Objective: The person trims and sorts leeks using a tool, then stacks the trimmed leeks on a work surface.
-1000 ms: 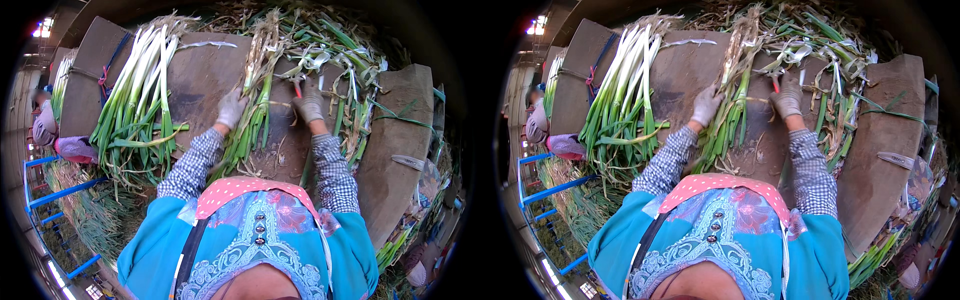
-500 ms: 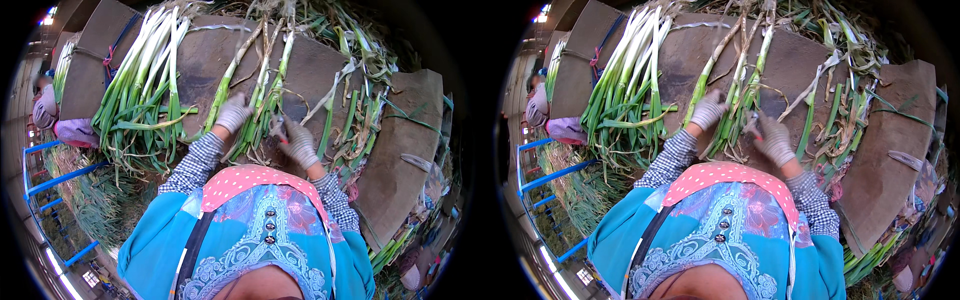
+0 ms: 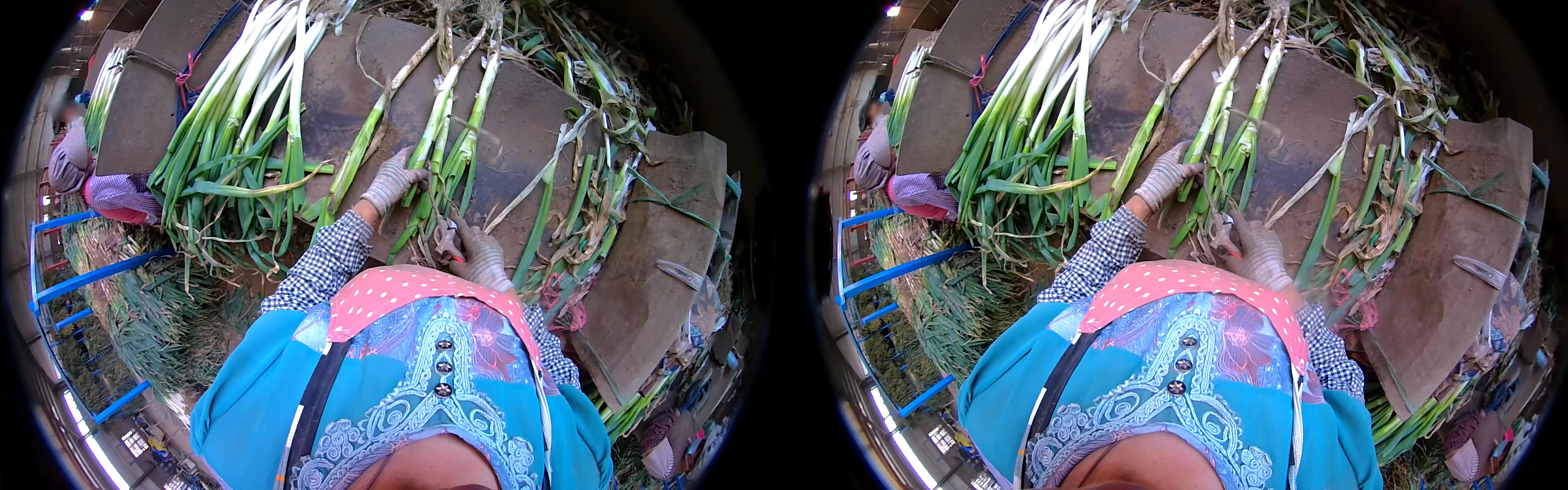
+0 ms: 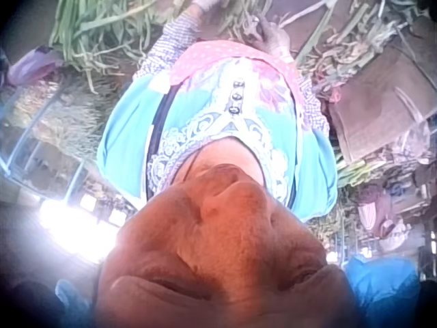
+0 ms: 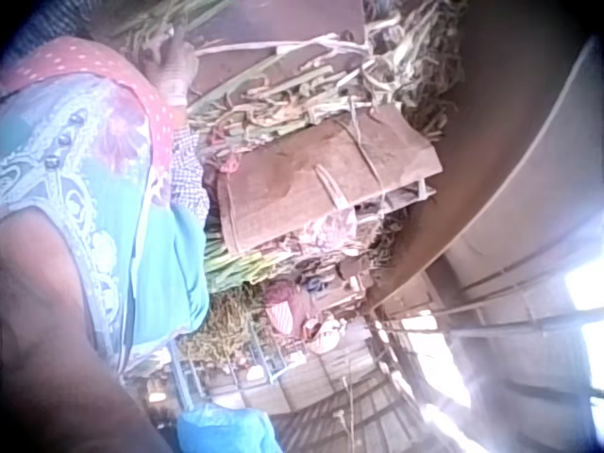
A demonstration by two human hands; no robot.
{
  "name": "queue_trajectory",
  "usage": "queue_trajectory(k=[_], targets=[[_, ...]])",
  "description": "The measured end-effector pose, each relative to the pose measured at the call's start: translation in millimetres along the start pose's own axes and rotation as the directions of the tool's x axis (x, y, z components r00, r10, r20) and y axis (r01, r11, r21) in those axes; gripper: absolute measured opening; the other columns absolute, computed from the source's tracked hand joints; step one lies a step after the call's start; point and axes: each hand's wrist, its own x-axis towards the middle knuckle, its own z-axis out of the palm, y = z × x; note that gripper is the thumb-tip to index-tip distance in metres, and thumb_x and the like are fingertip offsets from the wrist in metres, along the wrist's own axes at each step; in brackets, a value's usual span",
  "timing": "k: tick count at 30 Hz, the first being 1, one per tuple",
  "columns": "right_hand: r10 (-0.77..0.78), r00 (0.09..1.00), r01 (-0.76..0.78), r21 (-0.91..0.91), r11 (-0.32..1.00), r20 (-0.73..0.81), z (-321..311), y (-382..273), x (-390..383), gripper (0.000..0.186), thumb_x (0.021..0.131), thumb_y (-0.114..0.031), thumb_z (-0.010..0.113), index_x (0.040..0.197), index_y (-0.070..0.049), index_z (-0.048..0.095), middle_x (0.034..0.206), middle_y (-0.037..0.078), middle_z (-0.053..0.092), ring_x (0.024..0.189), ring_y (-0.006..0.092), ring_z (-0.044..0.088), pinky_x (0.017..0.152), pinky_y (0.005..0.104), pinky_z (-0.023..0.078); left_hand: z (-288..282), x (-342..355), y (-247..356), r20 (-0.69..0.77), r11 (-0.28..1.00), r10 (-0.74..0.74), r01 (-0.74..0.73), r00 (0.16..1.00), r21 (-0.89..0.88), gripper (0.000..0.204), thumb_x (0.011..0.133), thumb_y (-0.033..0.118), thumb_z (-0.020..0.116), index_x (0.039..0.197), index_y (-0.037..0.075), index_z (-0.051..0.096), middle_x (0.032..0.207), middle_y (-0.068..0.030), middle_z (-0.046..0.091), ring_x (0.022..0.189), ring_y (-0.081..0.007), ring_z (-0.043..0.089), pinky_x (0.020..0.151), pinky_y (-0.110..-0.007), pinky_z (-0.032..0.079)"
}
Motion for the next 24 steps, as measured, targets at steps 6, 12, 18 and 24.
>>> queue_trajectory(k=[6, 12, 18, 24], targets=[[-0.023, 0.996, 0.022, -0.007, 1.000, -0.089, -6, -8, 26, 0.088, 0.068, -0.024, 0.072, 0.147, -0.012, 0.037, 0.098, 0.021, 0.064, 0.093, 0.0401, 0.063, 0.082, 0.0489, 0.051, -1, -6, -1, -0.008, 0.969, -0.017, 0.015, 1.000, -0.246, 0.035, 0.091, 0.015, 0.064, 0.121, -0.002, 0.056, 0.098, -0.0089, 0.068, 0.081, -0.0144, 0.067, 0.071, -0.027, 0.054], [0.001, 1.000, -0.001, -0.032, 0.999, -0.011, -16, -24, 22, 0.084, 0.069, -0.025, 0.072, 0.145, -0.008, 0.037, 0.098, 0.021, 0.065, 0.091, 0.0404, 0.064, 0.081, 0.0492, 0.052, -5, -1, -16, 0.097, 0.803, -0.032, 0.084, 0.995, -0.590, 0.034, 0.090, 0.013, 0.067, 0.118, -0.001, 0.056, 0.096, -0.0082, 0.067, 0.076, -0.0147, 0.066, 0.064, -0.028, 0.056], [0.098, 0.991, -0.109, -0.112, 0.988, -0.094, -37, -28, 62, 0.084, 0.071, -0.025, 0.072, 0.146, -0.009, 0.037, 0.098, 0.019, 0.066, 0.088, 0.0395, 0.066, 0.077, 0.0486, 0.053, -2, -10, -16, 0.147, 0.722, -0.016, 0.113, 0.989, -0.683, 0.032, 0.091, 0.010, 0.063, 0.117, -0.002, 0.050, 0.096, -0.0149, 0.070, 0.071, -0.0193, 0.070, 0.061, -0.028, 0.057], [-0.007, 0.997, -0.001, -0.107, 0.994, -0.075, -36, -24, 47, 0.080, 0.073, -0.025, 0.070, 0.144, -0.007, 0.038, 0.094, 0.018, 0.067, 0.088, 0.0365, 0.067, 0.075, 0.0467, 0.055, 2, -6, -14, 0.151, 0.716, -0.046, 0.138, 0.987, -0.684, 0.031, 0.090, 0.008, 0.063, 0.117, -0.002, 0.051, 0.091, -0.0111, 0.068, 0.067, -0.0175, 0.068, 0.058, -0.028, 0.056]])
